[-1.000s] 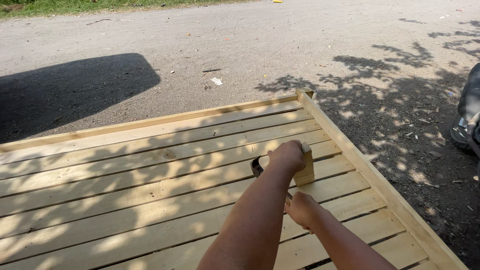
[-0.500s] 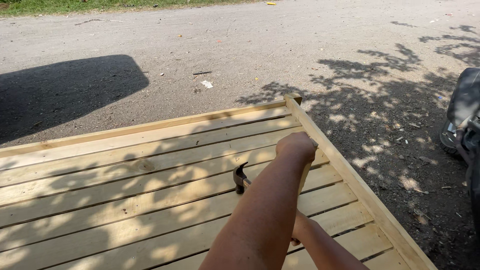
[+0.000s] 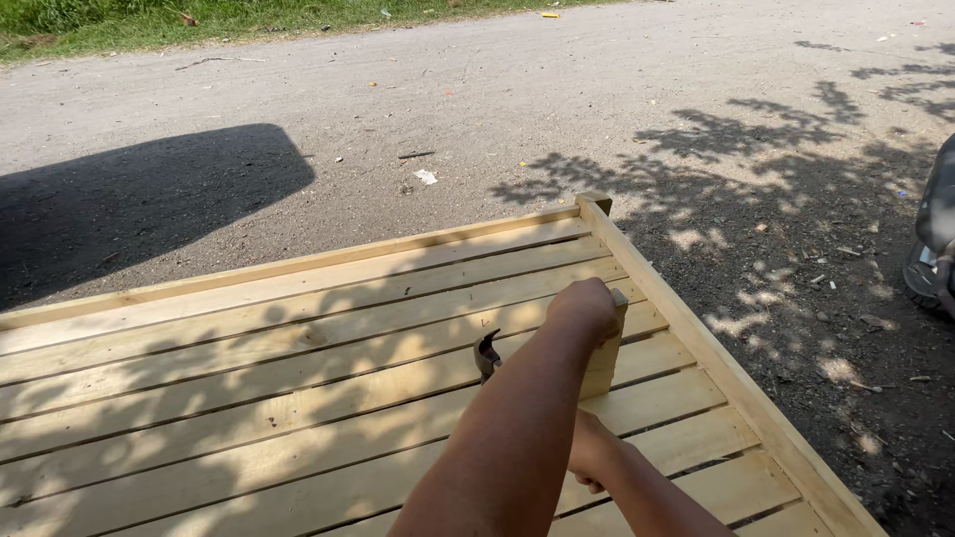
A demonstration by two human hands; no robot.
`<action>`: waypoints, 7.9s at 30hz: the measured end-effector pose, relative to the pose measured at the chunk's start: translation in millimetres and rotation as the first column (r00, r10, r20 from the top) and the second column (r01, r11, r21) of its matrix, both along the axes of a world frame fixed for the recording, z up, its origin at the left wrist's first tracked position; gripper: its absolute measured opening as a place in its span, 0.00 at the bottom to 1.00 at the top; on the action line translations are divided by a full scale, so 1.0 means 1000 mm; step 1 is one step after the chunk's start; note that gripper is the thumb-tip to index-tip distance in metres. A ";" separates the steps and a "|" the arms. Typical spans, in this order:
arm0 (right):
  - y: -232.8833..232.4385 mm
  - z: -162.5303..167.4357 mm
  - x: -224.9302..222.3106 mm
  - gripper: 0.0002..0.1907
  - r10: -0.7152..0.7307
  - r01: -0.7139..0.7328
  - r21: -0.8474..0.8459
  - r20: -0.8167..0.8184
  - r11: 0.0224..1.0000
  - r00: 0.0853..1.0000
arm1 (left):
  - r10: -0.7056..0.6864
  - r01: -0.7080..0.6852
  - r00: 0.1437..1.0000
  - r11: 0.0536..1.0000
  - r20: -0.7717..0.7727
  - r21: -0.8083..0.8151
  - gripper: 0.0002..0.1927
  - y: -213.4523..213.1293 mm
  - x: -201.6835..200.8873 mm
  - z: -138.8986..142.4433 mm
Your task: The person uses a hammer to drive nails into a wooden frame, securing a vertical support piece to the slatted base. The person repeatedly positions the support and hammers nails along its length.
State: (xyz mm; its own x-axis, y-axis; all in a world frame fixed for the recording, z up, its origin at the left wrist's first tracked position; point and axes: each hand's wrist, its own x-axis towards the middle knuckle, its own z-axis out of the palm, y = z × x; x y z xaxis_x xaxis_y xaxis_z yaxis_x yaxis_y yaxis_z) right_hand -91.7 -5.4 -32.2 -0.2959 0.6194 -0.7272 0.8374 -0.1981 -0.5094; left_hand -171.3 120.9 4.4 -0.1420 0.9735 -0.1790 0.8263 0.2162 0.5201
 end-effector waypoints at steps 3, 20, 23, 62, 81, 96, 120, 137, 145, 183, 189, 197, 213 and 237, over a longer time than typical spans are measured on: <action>-0.015 0.002 0.001 0.26 -0.018 0.018 0.025 -0.016 1.000 1.000 | -0.090 0.086 0.991 0.995 -0.102 -0.049 0.28 0.010 -0.003 -0.004; -0.001 -0.040 0.007 0.31 0.154 -0.158 0.031 0.105 0.987 0.983 | 0.075 -0.075 0.996 0.997 0.049 0.002 0.22 -0.020 0.006 0.027; 0.000 -0.041 0.007 0.37 0.165 -0.172 0.052 0.120 0.984 0.979 | 0.071 -0.070 0.996 0.997 0.052 -0.008 0.24 -0.022 0.006 0.033; 0.022 -0.114 0.035 0.30 0.123 -0.163 0.328 0.140 0.931 0.983 | 0.266 -0.331 0.938 0.876 0.222 0.352 0.15 -0.005 -0.083 0.026; 0.004 -0.070 0.031 0.27 -0.020 0.012 0.139 0.060 0.990 0.998 | 0.178 -0.209 0.977 0.909 0.117 0.360 0.15 0.022 -0.093 -0.007; 0.033 -0.159 0.124 0.29 -0.267 0.253 0.507 -0.047 0.824 0.963 | 0.203 -0.295 0.941 0.884 0.270 0.363 0.21 0.005 -0.093 -0.007; 0.013 0.033 0.057 0.24 -0.208 0.309 0.706 -0.229 0.637 0.951 | 0.319 -0.458 0.855 0.835 0.409 0.306 0.30 0.020 -0.075 -0.017; 0.019 0.024 0.057 0.26 -0.187 0.361 0.695 -0.315 0.622 0.930 | 0.297 -0.432 0.865 0.852 0.405 0.296 0.38 0.010 -0.070 -0.016; 0.022 0.032 0.057 0.26 -0.232 0.294 0.667 -0.183 0.685 0.955 | 0.301 -0.402 0.887 0.877 0.351 0.264 0.40 0.016 -0.072 -0.016; 0.026 0.013 0.055 0.19 -0.428 0.702 0.176 -0.684 0.690 0.591 | 0.244 -0.284 0.955 0.916 0.168 0.282 0.16 0.007 -0.064 -0.010; 0.058 -0.013 0.094 0.20 -0.491 0.686 0.288 -0.522 0.669 0.698 | 0.148 -0.135 0.988 0.959 -0.033 0.250 0.09 0.009 -0.045 0.005; 0.110 -0.096 0.137 0.25 -0.504 0.307 0.620 0.167 0.722 0.848 | 0.172 -0.169 0.985 0.952 0.009 0.256 0.12 0.003 -0.043 0.009; 0.134 -0.158 0.143 0.18 -0.587 0.563 -0.167 -0.238 0.810 0.774 | 0.088 -0.092 0.996 0.941 0.029 0.327 0.11 0.014 -0.048 -0.020; 0.211 -0.053 0.176 0.32 -0.237 -0.140 0.615 0.491 0.776 0.838 | 0.062 -0.080 0.996 0.942 0.065 0.327 0.09 0.009 -0.040 -0.010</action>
State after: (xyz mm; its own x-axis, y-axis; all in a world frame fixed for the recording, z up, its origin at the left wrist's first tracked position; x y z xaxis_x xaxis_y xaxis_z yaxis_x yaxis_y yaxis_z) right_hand 84.6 205.3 -84.9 0.0486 0.9757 -0.2136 0.9982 -0.0552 -0.0249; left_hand -211.3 129.8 -5.5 -0.2119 0.9672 0.1399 0.7846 0.0831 0.6144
